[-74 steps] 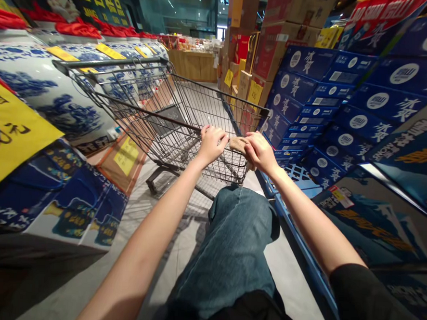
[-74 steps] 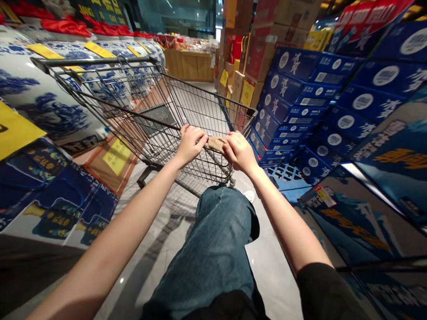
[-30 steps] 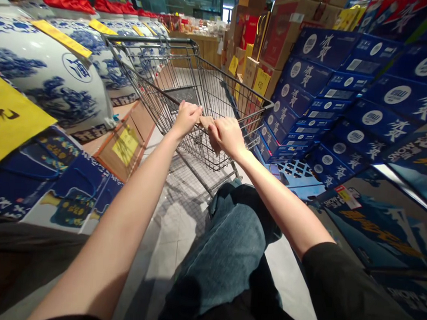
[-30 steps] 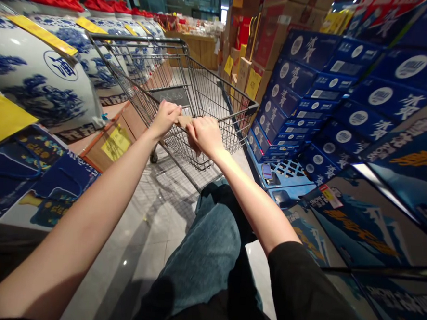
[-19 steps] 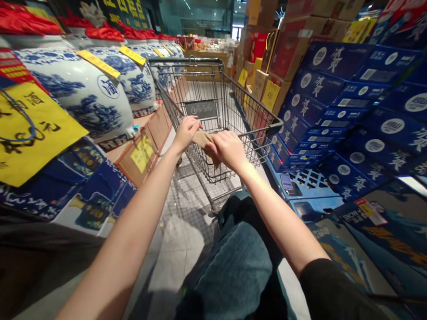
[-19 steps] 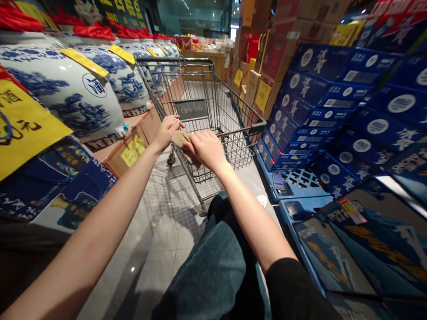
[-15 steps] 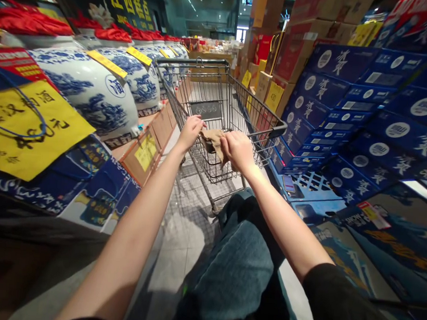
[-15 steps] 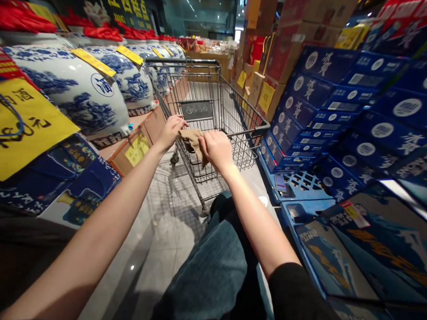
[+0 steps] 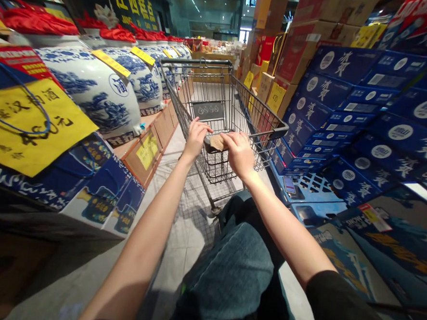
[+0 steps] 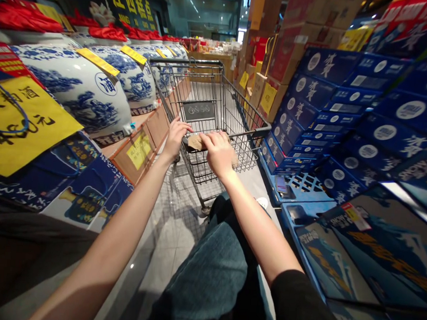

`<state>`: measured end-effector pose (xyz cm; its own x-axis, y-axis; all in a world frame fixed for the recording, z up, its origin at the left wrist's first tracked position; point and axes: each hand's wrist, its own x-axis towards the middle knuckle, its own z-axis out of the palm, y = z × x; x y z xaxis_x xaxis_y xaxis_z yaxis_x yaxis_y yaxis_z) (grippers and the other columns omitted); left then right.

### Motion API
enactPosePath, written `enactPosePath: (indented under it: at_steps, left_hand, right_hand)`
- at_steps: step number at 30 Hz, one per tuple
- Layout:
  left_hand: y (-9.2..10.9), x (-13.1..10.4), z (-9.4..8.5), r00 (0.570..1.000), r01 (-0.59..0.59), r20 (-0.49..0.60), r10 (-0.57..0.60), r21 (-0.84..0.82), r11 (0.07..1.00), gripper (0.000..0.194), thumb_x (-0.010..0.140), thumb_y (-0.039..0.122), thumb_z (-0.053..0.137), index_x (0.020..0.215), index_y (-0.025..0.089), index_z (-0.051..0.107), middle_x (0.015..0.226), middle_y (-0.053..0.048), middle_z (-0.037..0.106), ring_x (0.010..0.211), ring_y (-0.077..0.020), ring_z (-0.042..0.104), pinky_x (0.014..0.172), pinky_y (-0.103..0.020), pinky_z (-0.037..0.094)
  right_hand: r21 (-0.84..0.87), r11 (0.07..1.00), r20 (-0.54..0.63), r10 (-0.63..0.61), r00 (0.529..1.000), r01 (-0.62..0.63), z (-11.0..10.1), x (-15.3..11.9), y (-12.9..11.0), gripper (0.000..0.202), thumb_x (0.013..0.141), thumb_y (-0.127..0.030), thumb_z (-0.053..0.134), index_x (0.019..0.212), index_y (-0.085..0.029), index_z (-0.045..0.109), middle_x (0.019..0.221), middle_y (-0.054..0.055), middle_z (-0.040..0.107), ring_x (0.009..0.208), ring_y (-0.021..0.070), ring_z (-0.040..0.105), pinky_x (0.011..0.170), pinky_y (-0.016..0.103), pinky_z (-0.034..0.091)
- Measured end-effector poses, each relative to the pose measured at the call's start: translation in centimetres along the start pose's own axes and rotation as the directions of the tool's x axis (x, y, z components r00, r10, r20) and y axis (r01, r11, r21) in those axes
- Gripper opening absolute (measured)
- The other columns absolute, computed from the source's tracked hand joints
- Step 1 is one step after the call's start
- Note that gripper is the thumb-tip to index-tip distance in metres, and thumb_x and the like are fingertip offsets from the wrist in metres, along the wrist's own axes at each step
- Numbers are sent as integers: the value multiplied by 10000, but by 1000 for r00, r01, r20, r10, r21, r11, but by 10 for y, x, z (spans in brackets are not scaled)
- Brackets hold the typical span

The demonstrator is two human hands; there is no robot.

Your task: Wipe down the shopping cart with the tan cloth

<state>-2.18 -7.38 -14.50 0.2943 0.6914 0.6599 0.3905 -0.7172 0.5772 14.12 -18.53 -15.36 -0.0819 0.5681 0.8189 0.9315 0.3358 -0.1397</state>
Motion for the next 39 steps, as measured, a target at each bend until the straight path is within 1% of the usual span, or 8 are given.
enactPosePath:
  at_steps: [5,10,12,15,18,22,27,39]
  left_hand:
    - [15,-18,7,996,-28,-89,30,26,999,387,1062,282,300,943,227,664,1231,-74,701,1457,-218,452,1270,-525,307]
    - [19,-25,3,993,-72,-91,75,38,997,398,1061,314,315,810,237,614,991,-56,733,1368,-222,538,1237,-520,357]
    - [24,-25,2,993,-54,-100,58,50,997,389,1046,292,310,788,242,597,969,-55,733,1365,-232,540,1228,-527,369]
    - [40,-29,2,991,-61,-108,79,156,986,352,1018,274,325,807,237,604,1001,-77,732,1348,-262,551,1225,-532,367]
    - [59,-37,6,988,-124,-56,144,276,953,307,1005,305,373,927,224,659,1081,-102,732,1268,-293,590,1235,-546,325]
    - [71,-42,14,985,-168,29,168,318,933,350,1022,339,351,1050,217,677,1032,-108,724,1071,-297,627,1168,-543,364]
    - [65,-36,12,989,-148,38,144,341,928,391,1035,349,304,863,225,632,905,-123,679,964,-308,603,985,-519,433]
    - [35,-43,-28,987,-158,16,162,321,934,349,1027,373,329,835,261,598,893,-89,651,966,-296,572,943,-501,451]
  right_hand:
    - [86,992,27,-93,995,90,8,0,2,463,988,-80,415,1297,-260,708,1338,57,709,1323,218,576,1189,442,429]
    - [109,984,-71,147,987,-139,4,-3,31,388,968,-102,448,1159,-203,770,1199,121,761,1269,294,613,1171,564,436]
    - [104,988,-75,123,990,-115,5,-6,28,450,953,-77,417,1234,-220,738,1242,110,746,1284,285,611,1202,578,406]
    - [135,991,-36,5,999,0,6,-7,20,498,954,-65,375,1312,-213,688,1304,105,717,1291,244,611,1201,499,432]
    - [128,992,-44,-14,999,20,3,-6,27,433,971,-94,392,1249,-194,709,1244,118,735,1252,252,620,1157,477,457]
    - [14,991,-98,132,986,-132,-5,-2,46,344,956,-100,427,1058,-192,742,1067,119,742,1087,276,632,1052,478,477]
    - [-68,991,-87,110,990,-116,-5,2,46,313,952,-80,439,926,-188,731,900,99,720,920,260,601,909,402,471]
    - [26,999,-54,45,998,-43,6,5,14,314,979,-116,445,912,-217,735,880,72,713,893,241,583,881,398,419]
